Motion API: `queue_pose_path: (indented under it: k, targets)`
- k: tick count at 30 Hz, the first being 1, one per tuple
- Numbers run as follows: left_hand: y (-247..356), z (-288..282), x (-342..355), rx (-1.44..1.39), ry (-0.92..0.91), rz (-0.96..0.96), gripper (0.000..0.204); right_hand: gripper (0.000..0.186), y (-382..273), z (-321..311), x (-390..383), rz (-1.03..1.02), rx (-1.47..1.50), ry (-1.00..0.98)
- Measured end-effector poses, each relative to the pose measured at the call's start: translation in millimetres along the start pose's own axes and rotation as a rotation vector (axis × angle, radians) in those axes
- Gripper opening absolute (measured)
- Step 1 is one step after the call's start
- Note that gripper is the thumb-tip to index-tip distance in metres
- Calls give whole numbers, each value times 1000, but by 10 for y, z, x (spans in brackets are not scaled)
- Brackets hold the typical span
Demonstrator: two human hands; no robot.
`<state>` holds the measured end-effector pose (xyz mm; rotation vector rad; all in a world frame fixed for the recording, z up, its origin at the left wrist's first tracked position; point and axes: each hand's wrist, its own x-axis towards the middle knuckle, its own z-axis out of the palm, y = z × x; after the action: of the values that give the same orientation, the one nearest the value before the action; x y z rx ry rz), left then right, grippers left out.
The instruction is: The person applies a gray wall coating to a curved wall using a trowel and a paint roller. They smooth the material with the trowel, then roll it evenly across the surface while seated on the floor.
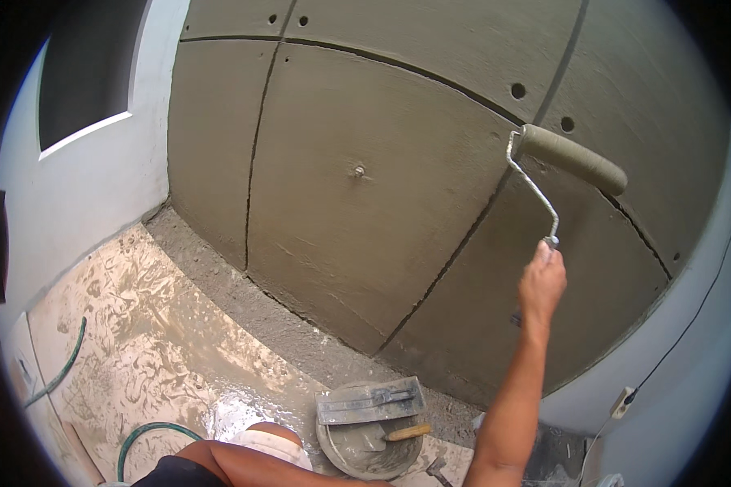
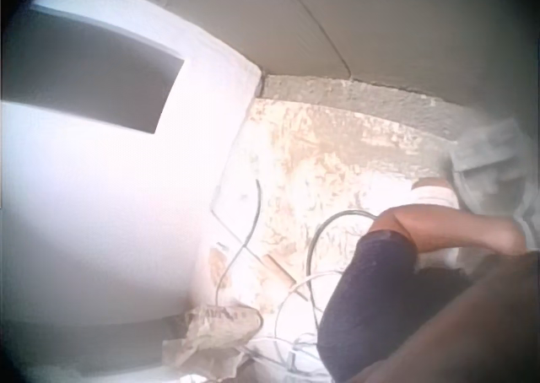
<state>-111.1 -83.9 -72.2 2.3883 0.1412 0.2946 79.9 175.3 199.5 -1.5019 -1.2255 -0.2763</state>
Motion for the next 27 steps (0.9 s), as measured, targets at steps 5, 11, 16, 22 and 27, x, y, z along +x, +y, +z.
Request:
queue_pose_path:
  k: [5, 11, 16, 22, 27]
  targets:
    - [37, -209, -103, -36, -17, 30, 25, 34, -188, -568, -71, -325, -281, -54]
    - [285, -571, -247, -52, -54, -5, 25, 34, -253, -853, 167, -568, -685, -203]
    - [-25, -338, -322, -315, 248, 138, 26, 32, -284, -650, 333, -556, -798, -271]
    - [-136, -577, -581, -649, 179, 111, 25, 32, -360, -417, 385, -532, -858, -278]
    - [-225, -819, -797, -721, 147, 108, 24, 34, -970, 218, 314, -617, -827, -311]
